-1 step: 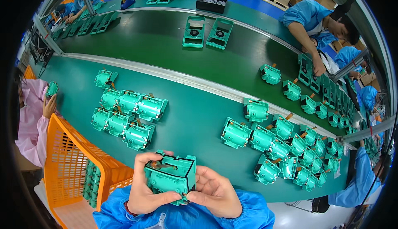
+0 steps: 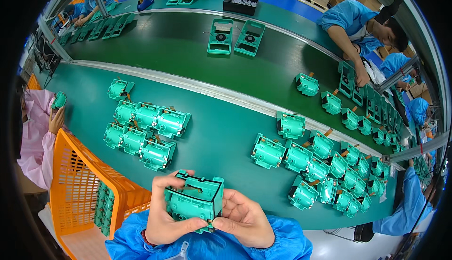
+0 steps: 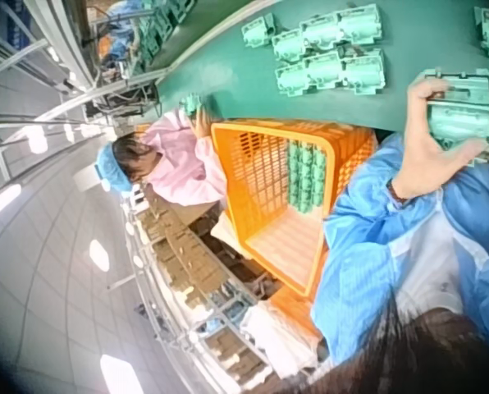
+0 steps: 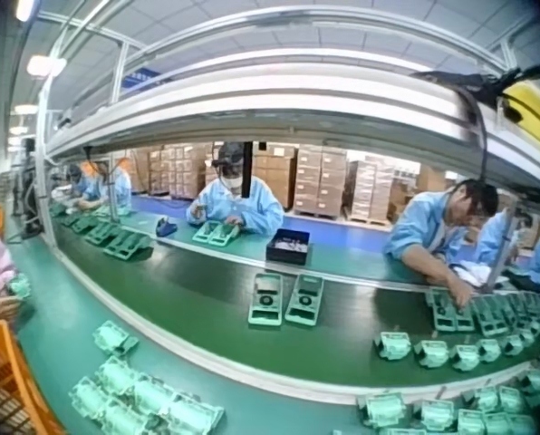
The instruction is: The person assembles electronic components by hand, picking them from a transport belt and placing them into an orange transport crate.
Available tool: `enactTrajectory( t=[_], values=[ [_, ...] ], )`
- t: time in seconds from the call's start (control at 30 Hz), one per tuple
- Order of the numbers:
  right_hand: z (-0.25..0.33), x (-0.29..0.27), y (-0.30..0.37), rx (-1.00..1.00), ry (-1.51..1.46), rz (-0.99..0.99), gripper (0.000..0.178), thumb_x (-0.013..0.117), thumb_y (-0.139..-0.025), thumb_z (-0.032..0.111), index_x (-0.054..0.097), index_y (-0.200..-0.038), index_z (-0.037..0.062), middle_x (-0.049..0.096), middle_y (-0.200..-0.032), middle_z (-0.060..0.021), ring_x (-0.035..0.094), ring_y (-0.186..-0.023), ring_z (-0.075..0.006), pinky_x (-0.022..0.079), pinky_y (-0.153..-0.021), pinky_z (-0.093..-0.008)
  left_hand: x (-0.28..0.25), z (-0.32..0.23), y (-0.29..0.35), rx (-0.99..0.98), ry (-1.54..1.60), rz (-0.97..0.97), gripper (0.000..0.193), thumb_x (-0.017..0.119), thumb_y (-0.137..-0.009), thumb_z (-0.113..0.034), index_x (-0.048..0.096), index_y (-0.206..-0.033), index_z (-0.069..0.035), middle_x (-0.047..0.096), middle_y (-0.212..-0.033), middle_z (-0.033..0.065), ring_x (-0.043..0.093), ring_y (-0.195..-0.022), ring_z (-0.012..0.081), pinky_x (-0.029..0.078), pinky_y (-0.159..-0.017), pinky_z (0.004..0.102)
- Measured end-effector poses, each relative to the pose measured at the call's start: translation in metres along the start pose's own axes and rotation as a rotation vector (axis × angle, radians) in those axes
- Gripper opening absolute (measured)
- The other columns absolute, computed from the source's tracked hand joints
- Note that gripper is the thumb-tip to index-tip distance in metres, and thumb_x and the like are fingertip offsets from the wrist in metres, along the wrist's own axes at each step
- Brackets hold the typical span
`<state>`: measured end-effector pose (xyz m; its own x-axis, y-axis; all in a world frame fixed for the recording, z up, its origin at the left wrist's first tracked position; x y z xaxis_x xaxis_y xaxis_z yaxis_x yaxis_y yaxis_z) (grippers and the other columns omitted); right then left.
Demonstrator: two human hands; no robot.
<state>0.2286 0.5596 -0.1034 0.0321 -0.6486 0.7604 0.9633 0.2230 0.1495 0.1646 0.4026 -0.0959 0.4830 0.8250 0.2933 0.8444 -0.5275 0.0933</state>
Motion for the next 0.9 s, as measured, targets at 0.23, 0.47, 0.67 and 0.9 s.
enactTrajectory(
  t=[0.23,0.47,0.67,0.9],
  values=[
    [-0.001,0.008,0.005,0.029,0.002,-0.036,0.042,0.052,-0.082,-0.003,0.033,-0.119,-0.0058,0.043,-0.123,-0.0146,0.043,-0.113,-0.0219,0.033,-0.095,-0.0348,0.002,-0.007,0.002,0.241,-0.252,-0.014,0.051,0.078,-0.060,-0.010,0.049,-0.102,-0.005,0.043,-0.117,0.0215,0.033,-0.120,0.0343,0.033,-0.093,0.0409],
    [0.000,0.007,0.002,-0.021,0.131,0.006,0.046,0.050,-0.082,-0.006,0.030,-0.124,-0.0067,0.040,-0.126,-0.0165,0.041,-0.115,-0.0242,0.034,-0.095,-0.0354,-0.001,-0.006,0.000,0.291,-0.357,-0.042,0.046,0.077,-0.059,-0.010,0.050,-0.096,-0.005,0.059,-0.096,0.0134,0.036,-0.117,0.0363,0.037,-0.087,0.0432],
    [0.004,0.012,0.005,-0.076,0.348,-0.027,0.058,0.048,-0.079,-0.013,0.022,-0.131,-0.0056,0.035,-0.130,-0.0186,0.040,-0.117,-0.0273,0.036,-0.094,-0.0363,0.003,-0.010,0.001,0.305,-0.409,-0.088,0.043,0.076,-0.059,-0.009,0.050,-0.093,-0.005,0.057,-0.098,0.0142,0.038,-0.112,0.0362,0.037,-0.086,0.0426],
    [0.009,0.012,0.003,-0.004,0.426,-0.077,0.058,0.045,-0.079,-0.013,0.022,-0.132,-0.0052,0.033,-0.132,-0.0185,0.040,-0.117,-0.0272,0.040,-0.090,-0.0340,0.000,-0.009,0.001,0.349,-0.475,-0.080,0.045,0.076,-0.060,-0.010,0.050,-0.096,-0.006,0.049,-0.108,0.0198,0.036,-0.113,0.0356,0.038,-0.085,0.0423]
  ],
)
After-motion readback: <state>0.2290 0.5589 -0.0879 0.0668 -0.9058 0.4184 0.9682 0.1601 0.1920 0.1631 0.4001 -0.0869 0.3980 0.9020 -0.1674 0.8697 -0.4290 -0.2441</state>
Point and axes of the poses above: each hand's wrist, its own y-axis away from the middle knuckle, its own x-axis out of the palm, z = x × y, the point moved 1 cm from there along -y, towards the middle knuckle
